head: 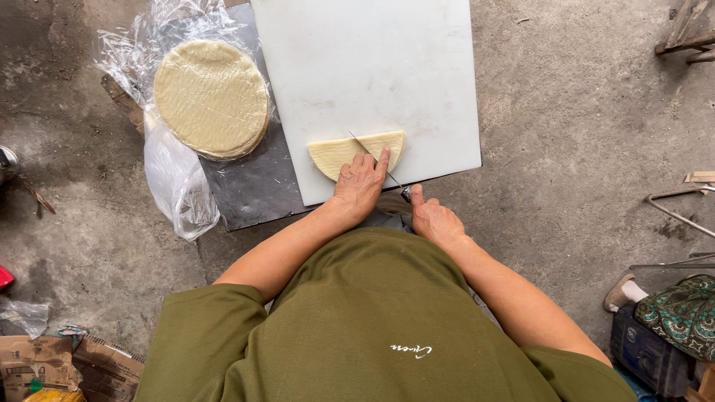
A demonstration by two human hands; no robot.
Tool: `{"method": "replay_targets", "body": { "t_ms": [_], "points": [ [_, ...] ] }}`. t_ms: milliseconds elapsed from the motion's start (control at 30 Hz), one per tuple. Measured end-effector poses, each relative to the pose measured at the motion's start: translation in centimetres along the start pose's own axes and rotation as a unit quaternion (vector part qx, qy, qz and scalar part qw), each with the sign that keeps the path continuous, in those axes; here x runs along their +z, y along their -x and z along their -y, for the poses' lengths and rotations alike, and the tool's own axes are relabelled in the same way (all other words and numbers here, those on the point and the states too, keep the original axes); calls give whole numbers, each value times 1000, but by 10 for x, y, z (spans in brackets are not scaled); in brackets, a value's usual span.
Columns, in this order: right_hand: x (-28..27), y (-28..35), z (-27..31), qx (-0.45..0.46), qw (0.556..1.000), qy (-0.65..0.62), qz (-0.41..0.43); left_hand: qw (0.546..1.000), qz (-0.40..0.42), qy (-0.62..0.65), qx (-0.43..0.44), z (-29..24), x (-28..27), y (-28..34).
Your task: The person cuts a circular piece of dough with a knife on a white cutting board, folds it, and cuts it into segments, then uses their hands to separate multiple thin layers of dough from a stack.
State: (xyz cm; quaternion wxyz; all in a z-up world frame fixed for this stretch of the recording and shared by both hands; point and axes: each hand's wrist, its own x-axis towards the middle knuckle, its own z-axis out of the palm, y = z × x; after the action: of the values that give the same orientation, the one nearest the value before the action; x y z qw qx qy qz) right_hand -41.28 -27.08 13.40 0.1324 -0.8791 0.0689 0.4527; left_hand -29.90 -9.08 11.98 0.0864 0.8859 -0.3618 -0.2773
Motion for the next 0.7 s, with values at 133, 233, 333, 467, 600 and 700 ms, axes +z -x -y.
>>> {"method": "replay_targets", "body": {
  "t_ms": [133, 233, 333, 467, 600, 700],
  "points": [
    [-14, 2, 6, 19, 999, -12, 29, 999, 39, 18, -6, 0, -7, -3],
    [-23, 0, 10, 39, 998, -28, 47, 998, 56, 19, -6, 1, -11, -4],
    [-28, -1, 13, 45, 997, -24, 55, 999, 38, 28, -3, 2, -13, -2],
    [-30, -4, 14, 37, 998, -3, 60, 999, 33, 40, -5, 3, -12, -3],
    [-33, -7, 13, 39, 997, -29, 66, 998, 32, 48, -12, 3, -11, -5],
    [-35, -10, 16, 33, 996, -29, 72, 998, 27, 53, -7, 4, -9, -5]
  ]
}}
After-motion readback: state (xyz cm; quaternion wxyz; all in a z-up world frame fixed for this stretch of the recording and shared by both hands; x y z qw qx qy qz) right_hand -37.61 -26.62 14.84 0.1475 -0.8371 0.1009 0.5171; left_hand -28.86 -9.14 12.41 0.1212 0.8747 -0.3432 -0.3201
